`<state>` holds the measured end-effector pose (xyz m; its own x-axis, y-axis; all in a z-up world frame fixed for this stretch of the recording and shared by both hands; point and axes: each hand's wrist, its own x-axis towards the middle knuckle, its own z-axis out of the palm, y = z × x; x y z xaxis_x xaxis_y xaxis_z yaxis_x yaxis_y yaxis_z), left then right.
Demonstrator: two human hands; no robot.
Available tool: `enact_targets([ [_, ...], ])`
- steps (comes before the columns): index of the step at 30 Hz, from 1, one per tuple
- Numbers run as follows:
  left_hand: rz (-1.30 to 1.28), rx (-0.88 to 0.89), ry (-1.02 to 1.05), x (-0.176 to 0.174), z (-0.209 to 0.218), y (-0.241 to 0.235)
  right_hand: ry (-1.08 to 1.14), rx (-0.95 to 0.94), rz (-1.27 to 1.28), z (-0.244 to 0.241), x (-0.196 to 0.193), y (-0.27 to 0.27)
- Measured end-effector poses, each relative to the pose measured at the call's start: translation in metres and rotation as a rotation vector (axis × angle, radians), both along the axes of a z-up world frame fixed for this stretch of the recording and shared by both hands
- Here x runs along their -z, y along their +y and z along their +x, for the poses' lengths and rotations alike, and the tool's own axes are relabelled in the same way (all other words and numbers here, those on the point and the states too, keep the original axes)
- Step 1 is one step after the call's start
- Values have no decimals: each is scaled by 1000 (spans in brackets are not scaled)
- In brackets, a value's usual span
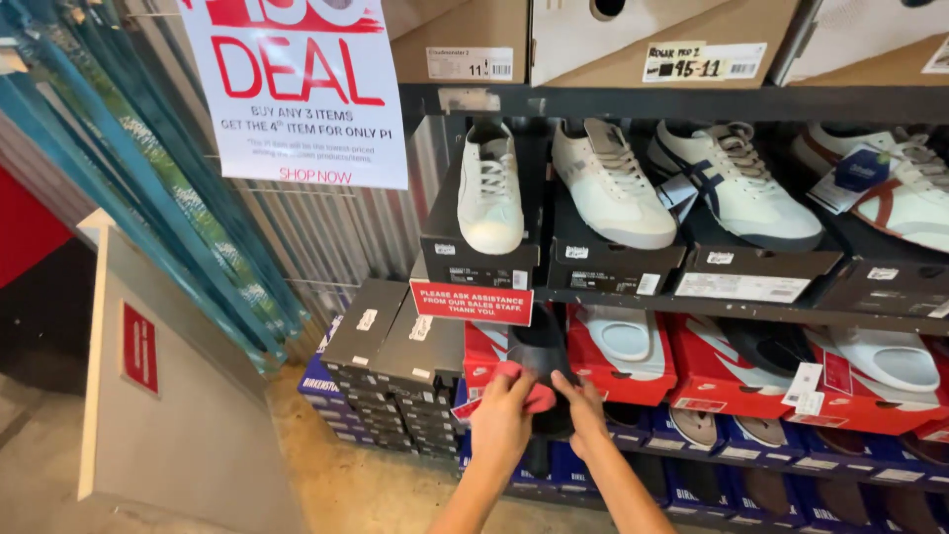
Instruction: Wiping and dusting display shoes and sandals on retail store shelves using a cloth.
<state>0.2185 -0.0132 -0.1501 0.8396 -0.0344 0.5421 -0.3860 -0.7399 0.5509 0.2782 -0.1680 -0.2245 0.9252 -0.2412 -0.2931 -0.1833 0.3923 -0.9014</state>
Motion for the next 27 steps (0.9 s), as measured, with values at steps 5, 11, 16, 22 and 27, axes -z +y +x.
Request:
enact_targets([
  [5,245,45,10,23,54,-8,-72,30,-129,53,33,5],
  [11,305,0,-54,37,96,-9,75,-114,-318,76,31,-2],
  [16,354,31,-30,43,102,-12,140,-206,-110,44,26,-8],
  [22,355,41,-132,27,76,-10,30,-78,39,54,49,2],
  [27,336,17,-99,35,72,-9,-33,2,0,55,64,16],
])
